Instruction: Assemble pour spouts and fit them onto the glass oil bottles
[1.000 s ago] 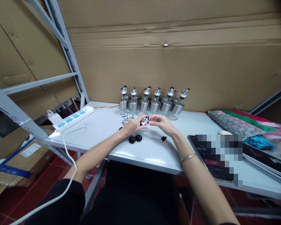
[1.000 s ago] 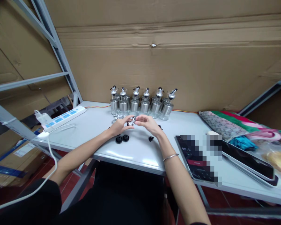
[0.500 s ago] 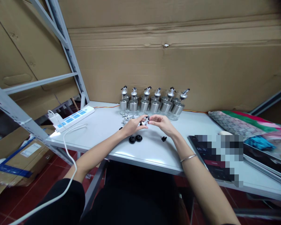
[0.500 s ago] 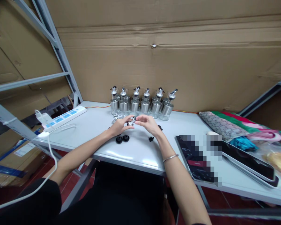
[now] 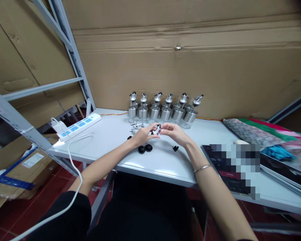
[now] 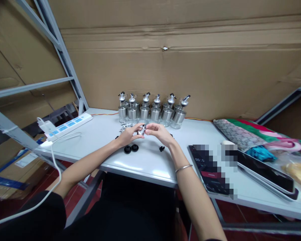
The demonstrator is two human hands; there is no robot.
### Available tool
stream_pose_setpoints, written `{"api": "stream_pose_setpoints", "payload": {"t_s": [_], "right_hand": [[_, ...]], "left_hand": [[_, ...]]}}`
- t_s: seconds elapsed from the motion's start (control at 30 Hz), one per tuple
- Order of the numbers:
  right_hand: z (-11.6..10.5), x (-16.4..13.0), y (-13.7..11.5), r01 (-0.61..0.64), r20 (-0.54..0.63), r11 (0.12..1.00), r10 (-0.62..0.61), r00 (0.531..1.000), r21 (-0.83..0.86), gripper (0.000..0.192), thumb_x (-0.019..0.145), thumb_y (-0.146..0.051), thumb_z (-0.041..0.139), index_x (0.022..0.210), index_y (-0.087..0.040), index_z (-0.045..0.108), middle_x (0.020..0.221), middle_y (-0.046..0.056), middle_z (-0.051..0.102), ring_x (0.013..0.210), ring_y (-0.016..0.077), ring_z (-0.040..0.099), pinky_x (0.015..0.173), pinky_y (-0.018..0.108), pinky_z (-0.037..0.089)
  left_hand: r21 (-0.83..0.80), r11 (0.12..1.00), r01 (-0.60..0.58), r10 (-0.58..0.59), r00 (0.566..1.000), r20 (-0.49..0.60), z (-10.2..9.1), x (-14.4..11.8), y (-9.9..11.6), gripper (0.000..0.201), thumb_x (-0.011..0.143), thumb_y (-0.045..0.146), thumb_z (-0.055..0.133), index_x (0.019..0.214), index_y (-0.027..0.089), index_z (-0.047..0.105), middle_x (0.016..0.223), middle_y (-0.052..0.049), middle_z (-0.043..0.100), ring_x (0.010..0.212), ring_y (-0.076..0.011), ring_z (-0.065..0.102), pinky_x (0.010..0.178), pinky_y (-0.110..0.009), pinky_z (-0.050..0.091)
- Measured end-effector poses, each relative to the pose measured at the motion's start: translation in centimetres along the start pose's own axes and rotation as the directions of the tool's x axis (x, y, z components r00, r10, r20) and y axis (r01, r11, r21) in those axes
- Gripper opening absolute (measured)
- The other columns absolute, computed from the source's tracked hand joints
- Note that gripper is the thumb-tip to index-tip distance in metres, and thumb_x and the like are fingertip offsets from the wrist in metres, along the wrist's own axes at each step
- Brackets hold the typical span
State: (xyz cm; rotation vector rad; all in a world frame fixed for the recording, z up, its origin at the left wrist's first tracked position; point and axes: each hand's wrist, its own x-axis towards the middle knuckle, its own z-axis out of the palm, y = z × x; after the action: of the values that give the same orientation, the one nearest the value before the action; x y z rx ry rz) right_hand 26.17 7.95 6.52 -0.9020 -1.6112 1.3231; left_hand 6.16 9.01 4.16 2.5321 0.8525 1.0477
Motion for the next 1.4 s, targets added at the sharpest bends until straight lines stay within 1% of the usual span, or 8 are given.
{"api": "stream_pose_setpoints", "payload": {"t_s": [0.27,0.4,0.7,0.83,0.93,1.17,1.27,1.4], "right_hand": [[0.16,-0.22,-0.63,-0.002,0.115,0.998,0.009,0.993,-0.057,0.038,0.068,-0.05,0.072,0.089,-0.018,0.072,0.084,0.003,0.066,0.064,0.0115,0.048,0.066,0.029,0.04],[0.14,-0.22,-0.73,0.023,0.11,0.997,-0.014,0.994,-0.075,0.035,0.067,-0.049,0.073,0.087,-0.02,0.072,0.089,0.004,0.068,0.073,0.0145,0.051,0.069,0.029,0.04],[0.38,-0.25,-0.85,0.021,0.072,0.997,-0.015,0.997,-0.08,0.035,0.061,-0.049,0.076,0.078,-0.018,0.071,0.078,0.002,0.067,0.07,0.0145,0.053,0.071,0.031,0.041],[0.32,-0.13,-0.61,0.017,0.048,0.996,-0.013,0.999,-0.089,0.036,0.061,-0.048,0.076,0.082,-0.019,0.072,0.078,0.002,0.068,0.07,0.0153,0.053,0.072,0.031,0.04],[0.32,-0.05,-0.47,0.014,0.036,0.995,-0.01,0.999,-0.099,0.037,0.062,-0.048,0.075,0.084,-0.019,0.072,0.082,0.003,0.069,0.071,0.0152,0.053,0.071,0.031,0.04],[0.43,-0.16,-0.61,-0.002,0.028,0.994,0.005,1.0,-0.109,0.034,0.06,-0.047,0.076,0.078,-0.018,0.071,0.077,0.002,0.069,0.072,0.0165,0.054,0.073,0.032,0.04],[0.44,-0.17,-0.63,-0.005,0.022,0.995,0.008,1.0,-0.098,0.033,0.06,-0.046,0.076,0.077,-0.018,0.071,0.078,0.002,0.069,0.074,0.0173,0.056,0.076,0.032,0.04],[0.4,-0.16,-0.6,-0.006,0.029,0.997,0.008,1.0,-0.083,0.034,0.061,-0.045,0.077,0.08,-0.018,0.071,0.081,0.003,0.07,0.079,0.0188,0.059,0.079,0.033,0.041]], "left_hand": [[0.003,1.0,0.009,-0.009,1.0,0.013,-0.1,-0.06,-0.01,0.058,0.081,0.032,0.069,0.13,0.018,0.042,0.105,-0.009,0.07,0.092,-0.0206,0.069,0.083,-0.03,0.052],[0.04,0.999,0.007,-0.008,1.0,0.022,-0.11,-0.1,0.01,0.059,0.08,0.036,0.069,0.13,0.019,0.043,0.105,-0.01,0.07,0.089,-0.0215,0.07,0.08,-0.03,0.053],[0.08,0.996,-0.03,0.029,0.999,0.013,-0.01,-0.25,0.08,0.058,0.08,0.039,0.068,0.129,0.017,0.045,0.105,-0.01,0.07,0.085,-0.0203,0.07,0.077,-0.029,0.053],[0.084,0.995,-0.049,0.049,0.999,0.001,0.17,-0.26,-0.19,0.058,0.082,0.04,0.066,0.131,0.017,0.045,0.105,-0.01,0.07,0.083,-0.0191,0.07,0.076,-0.028,0.053],[0.083,0.995,-0.059,0.06,0.998,-0.013,0.34,-0.27,-0.54,0.064,0.083,0.04,0.065,0.137,0.018,0.04,0.104,-0.01,0.07,0.076,-0.0167,0.068,0.074,-0.027,0.052],[0.068,0.993,-0.101,0.101,0.995,-0.004,0.35,-0.24,-0.8,0.09,0.08,0.035,0.069,0.149,0.022,0.013,0.097,-0.004,0.07,0.064,-0.0107,0.064,0.069,-0.022,0.051],[0.066,0.993,-0.102,0.103,0.995,-0.008,0.26,-0.21,-0.76,0.088,0.08,0.035,0.07,0.148,0.021,0.016,0.099,-0.005,0.07,0.067,-0.0115,0.064,0.07,-0.023,0.051],[0.069,0.992,-0.102,0.102,0.995,0.0,0.18,-0.12,-0.67,0.071,0.081,0.037,0.068,0.141,0.019,0.035,0.1,-0.007,0.07,0.075,-0.0145,0.066,0.072,-0.024,0.051]]}}
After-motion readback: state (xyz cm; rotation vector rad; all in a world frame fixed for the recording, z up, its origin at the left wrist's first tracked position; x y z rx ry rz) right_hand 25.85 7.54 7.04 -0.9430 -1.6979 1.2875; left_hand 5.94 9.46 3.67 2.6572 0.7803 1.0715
